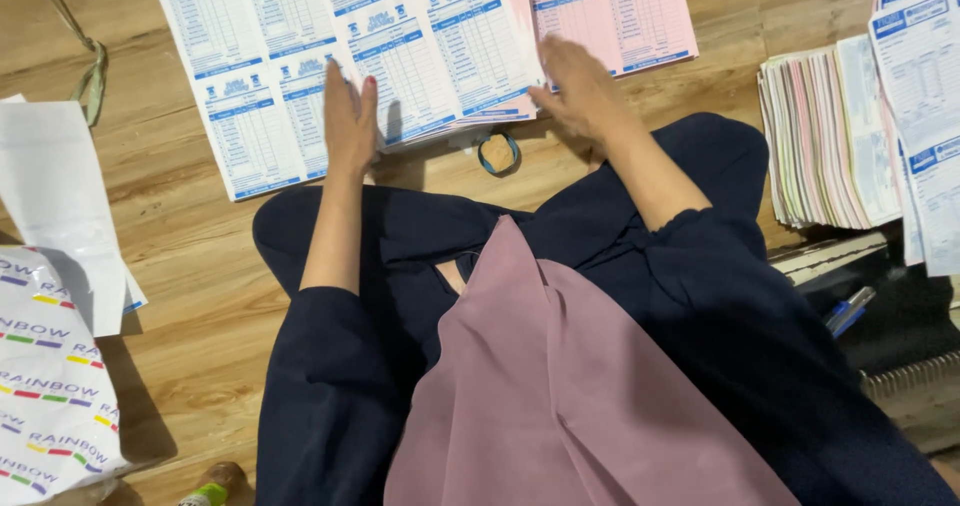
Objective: Sorting and organizing printed paper forms into different stacks while sitting on the floor.
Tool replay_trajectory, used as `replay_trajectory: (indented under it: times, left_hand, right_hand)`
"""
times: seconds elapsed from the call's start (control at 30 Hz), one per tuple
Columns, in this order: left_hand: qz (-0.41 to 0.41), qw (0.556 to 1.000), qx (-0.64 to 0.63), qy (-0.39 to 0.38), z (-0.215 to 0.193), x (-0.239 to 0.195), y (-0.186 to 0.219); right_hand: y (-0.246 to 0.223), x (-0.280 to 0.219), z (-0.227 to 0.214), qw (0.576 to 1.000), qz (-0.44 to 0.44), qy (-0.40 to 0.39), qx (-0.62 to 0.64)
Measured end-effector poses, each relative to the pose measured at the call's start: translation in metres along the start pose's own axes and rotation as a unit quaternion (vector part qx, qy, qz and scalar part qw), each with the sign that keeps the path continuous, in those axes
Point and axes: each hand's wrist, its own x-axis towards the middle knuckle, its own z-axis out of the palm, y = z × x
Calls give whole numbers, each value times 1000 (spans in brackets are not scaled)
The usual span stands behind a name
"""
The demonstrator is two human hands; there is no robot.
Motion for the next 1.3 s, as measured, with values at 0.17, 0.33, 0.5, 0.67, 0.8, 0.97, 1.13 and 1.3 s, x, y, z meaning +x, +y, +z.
replay_trajectory:
  times: [0.17, 0.33, 0.5, 0.67, 0.8, 0.97, 1.13, 1.3]
  left_hand:
    - [20, 1000, -10, 1, 16, 9, -3]
    - [-11, 999, 14, 31, -1, 7, -18]
    - [-113, 938, 314, -99, -46, 11, -30]
    - [-80, 893, 426, -123, -80, 8, -61]
    - [-27, 879, 461, -119, -86, 6, -68]
    - [4, 871, 464, -162, -88, 10, -72]
    - [28, 898, 418, -131, -101, 7, -100]
    - [-76, 917, 388, -55, -105, 3, -99]
  right_hand:
    - [20, 4, 21, 996, -32, 78, -14]
    - [47, 10, 20, 992, 120, 46, -3]
    - [77, 20, 44, 953, 183, -66, -232]
    - [118, 29, 81, 922, 99, -7, -374]
    - [105, 21, 62, 939, 117, -47, -321]
    - [108, 8, 44, 958, 218, 175, -69]
    - [122, 8, 35, 891, 331, 292, 101]
    - [121, 6, 38, 874, 300, 350, 154]
